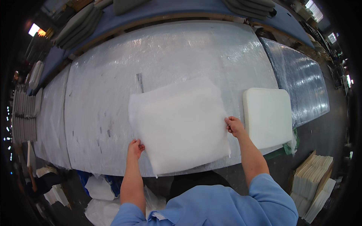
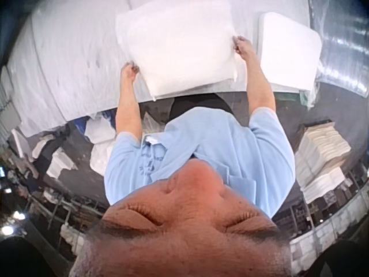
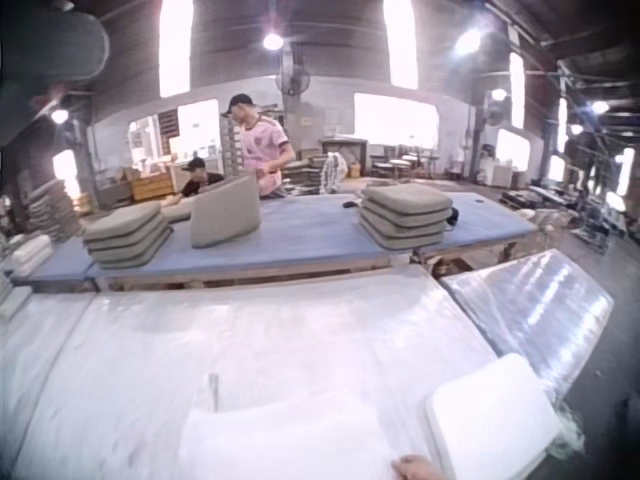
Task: The person wraps rectangular foam blocks in white non-woven fabric. They pick up a foam block, place it on a sheet of fabric, fold the fabric around the block, and roll it into a cylindrical bundle. The wrapped bundles are placed on a nearby stack.
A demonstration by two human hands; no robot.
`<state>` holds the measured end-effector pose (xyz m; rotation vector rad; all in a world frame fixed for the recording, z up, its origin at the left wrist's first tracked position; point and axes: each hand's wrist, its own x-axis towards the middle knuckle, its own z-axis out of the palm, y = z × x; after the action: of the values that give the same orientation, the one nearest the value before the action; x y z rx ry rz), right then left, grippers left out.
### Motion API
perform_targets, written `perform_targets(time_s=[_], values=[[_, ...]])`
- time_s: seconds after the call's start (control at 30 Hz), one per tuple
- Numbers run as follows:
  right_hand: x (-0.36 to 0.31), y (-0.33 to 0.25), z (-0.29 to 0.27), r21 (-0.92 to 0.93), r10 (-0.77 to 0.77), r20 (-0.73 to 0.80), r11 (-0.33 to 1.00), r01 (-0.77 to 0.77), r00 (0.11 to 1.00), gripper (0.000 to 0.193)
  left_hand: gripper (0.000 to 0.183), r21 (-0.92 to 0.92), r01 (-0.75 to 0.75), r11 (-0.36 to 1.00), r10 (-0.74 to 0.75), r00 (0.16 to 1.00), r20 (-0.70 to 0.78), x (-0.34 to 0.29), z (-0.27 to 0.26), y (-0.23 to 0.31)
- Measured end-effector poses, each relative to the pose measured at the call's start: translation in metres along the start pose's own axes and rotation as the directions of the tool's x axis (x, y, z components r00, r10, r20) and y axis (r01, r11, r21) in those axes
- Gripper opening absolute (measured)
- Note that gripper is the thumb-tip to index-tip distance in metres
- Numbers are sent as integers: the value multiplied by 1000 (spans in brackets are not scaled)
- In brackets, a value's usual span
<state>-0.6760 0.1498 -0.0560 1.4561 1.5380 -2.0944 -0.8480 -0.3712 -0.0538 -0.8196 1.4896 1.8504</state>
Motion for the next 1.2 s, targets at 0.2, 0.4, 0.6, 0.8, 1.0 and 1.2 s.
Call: perform_targets(time_s=[0.2,0.4,0.6,0.8,1.0,1.2], values=[[20,21,14,15,-74,-201,997,78,977,14,15,190,-35,981,99,936,-338,10,18,-2],[46,40,29,-402,-288,-378,907,124,880,14,31,542,-59,838,233,938,-258,17,51,0],[2,6,28,-43,-97,-410,995,87,907,21,44,316,-160,935,289,860,-420,-36,27,-3],[-41,31,8,-329,-399,-272,894,305,876,27,33,371,-135,919,261,913,-313,-61,27,-31],[-25,51,68,-515,-436,-342,828,222,832,43,45,228,-71,971,118,974,-196,-36,50,-39],[-5,20,58,-323,26,-217,941,-97,976,70,56,185,74,980,-26,969,-247,-18,47,-26]])
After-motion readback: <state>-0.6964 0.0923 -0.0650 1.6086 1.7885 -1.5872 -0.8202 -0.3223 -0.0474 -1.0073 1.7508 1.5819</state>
